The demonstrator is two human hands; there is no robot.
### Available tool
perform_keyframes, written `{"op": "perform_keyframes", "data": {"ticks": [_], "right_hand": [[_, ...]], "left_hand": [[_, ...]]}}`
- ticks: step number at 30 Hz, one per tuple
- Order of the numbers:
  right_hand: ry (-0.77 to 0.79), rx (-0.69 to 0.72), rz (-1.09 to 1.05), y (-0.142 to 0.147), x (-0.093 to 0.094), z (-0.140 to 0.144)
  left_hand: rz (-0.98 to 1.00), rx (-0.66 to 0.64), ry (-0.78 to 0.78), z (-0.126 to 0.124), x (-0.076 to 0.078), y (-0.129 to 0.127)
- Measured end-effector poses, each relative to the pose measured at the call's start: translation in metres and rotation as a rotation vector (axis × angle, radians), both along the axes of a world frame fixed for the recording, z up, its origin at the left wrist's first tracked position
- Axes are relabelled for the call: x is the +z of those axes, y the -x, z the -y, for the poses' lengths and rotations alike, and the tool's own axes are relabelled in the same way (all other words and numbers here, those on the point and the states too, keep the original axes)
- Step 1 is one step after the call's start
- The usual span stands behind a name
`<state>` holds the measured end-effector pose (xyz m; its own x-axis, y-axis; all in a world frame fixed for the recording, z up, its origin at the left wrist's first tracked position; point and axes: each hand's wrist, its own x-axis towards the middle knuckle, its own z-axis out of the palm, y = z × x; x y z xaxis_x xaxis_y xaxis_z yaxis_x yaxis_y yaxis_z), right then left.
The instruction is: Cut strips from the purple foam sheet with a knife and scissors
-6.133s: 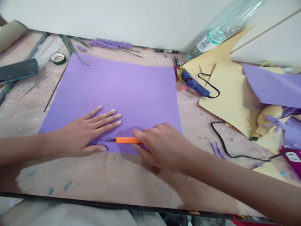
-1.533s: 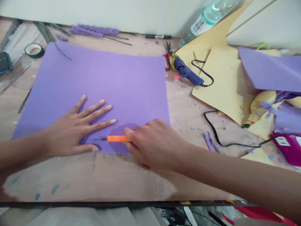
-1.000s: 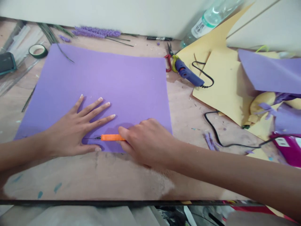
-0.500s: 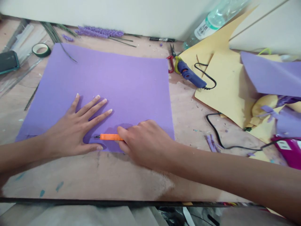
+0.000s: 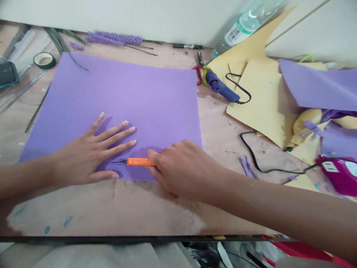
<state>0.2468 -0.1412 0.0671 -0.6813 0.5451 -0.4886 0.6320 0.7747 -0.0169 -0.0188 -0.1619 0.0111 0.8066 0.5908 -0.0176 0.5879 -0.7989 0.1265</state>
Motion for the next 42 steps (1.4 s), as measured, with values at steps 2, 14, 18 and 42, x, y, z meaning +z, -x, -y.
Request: {"op": "perform_keyframes", "data": {"ticks": [2,14,18,42], "right_hand": [[0.010,0.002,0.006,0.000,-0.001,0.000],[0.075,-0.032,-0.068,-0.002,-0.005,0.003],[0.068,-0.035,-0.061,0.002,-0.006,0.003],[0.046,-0.012,0.062,0.013,0.002,-0.001]], "left_hand": [[-0.002,-0.053,0.005,-0.006,0.002,-0.004],[0.080,-0.086,0.063,-0.007,0.000,0.000],[0.085,-0.045,0.065,0.000,-0.004,0.005],[0.068,-0.022,0.093,0.000,-0.004,0.005]]}}
